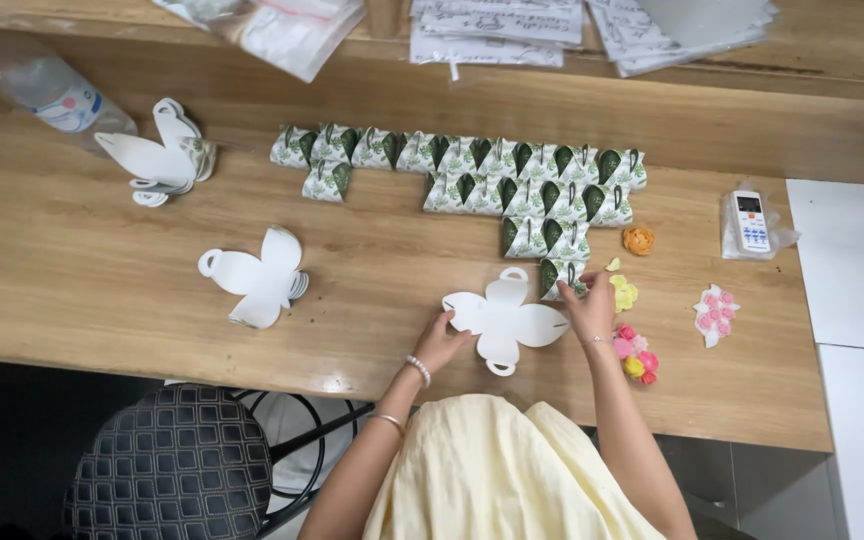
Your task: Picking up packaged candle boxes from a table and arranging them on a display shelf.
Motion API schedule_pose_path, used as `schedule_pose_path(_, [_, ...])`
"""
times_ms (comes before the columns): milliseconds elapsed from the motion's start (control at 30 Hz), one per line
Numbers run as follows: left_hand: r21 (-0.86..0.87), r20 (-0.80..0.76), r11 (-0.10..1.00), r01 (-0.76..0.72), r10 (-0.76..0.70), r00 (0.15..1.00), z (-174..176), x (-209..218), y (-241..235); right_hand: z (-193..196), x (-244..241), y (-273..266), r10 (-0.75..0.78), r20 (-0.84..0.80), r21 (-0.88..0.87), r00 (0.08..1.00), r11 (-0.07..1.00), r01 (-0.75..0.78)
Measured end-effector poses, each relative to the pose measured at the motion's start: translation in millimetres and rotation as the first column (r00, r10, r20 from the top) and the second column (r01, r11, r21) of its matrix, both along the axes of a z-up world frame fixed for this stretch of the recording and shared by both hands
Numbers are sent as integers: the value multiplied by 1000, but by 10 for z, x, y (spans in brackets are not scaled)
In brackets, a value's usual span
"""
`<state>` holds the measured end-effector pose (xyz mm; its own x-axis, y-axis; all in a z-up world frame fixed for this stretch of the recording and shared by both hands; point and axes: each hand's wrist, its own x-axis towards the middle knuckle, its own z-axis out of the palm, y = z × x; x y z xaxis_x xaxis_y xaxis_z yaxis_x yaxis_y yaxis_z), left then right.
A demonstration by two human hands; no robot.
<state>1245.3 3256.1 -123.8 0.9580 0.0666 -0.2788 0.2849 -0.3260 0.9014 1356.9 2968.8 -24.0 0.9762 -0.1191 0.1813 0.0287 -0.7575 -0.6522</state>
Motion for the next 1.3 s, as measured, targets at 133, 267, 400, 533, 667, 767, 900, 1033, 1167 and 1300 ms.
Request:
schedule_pose_path(133, [58, 3, 996, -74, 74, 997, 86, -78, 439, -117, -57, 48, -28, 31, 10, 999, 1000, 28])
schedule_pose_path(267, [114, 94, 979, -170, 159, 983, 5, 68, 1021, -237, -81, 34, -63, -34, 62, 997, 996, 65])
schedule_pose_path(400, [223, 194, 945, -240, 198, 961, 139, 349, 1492, -178, -152, 47, -47, -10, 163, 999, 985, 48])
schedule_pose_path(533, [363, 189, 902, -233, 174, 966, 559, 423, 1555, -205, -189, -4, -23, -174, 474, 984, 874, 104])
schedule_pose_path(667, [456, 288, 843, -284, 162, 944, 1080, 398, 1246, 288, -311, 151, 60, -294, 761, 954, 619, 196])
schedule_pose_path(767, [189, 216, 961, -203, 161, 963, 1656, 398, 927, 857, -238, 423, 125, -296, 826, 947, 532, 187])
schedule_pose_path(900, [-249, 80, 968, 17, 3, 997, 2253, 370, 575, 1256, -92, 621, 271, -205, 844, 940, 535, 30])
schedule_pose_path(1033, [-413, 146, 896, 160, -108, 983, 2511, 400, 433, 1500, 5, 795, 391, -153, 872, 908, 485, -61])
schedule_pose_path(1167, [-529, 184, 836, 148, -57, 981, 2728, 358, 317, 1640, 65, 907, 502, -83, 832, 861, 511, -217])
schedule_pose_path(1300, [-645, 41, 763, -38, 84, 996, 2831, 240, 205, 1763, 67, 1045, 592, -37, 851, 805, 440, -286])
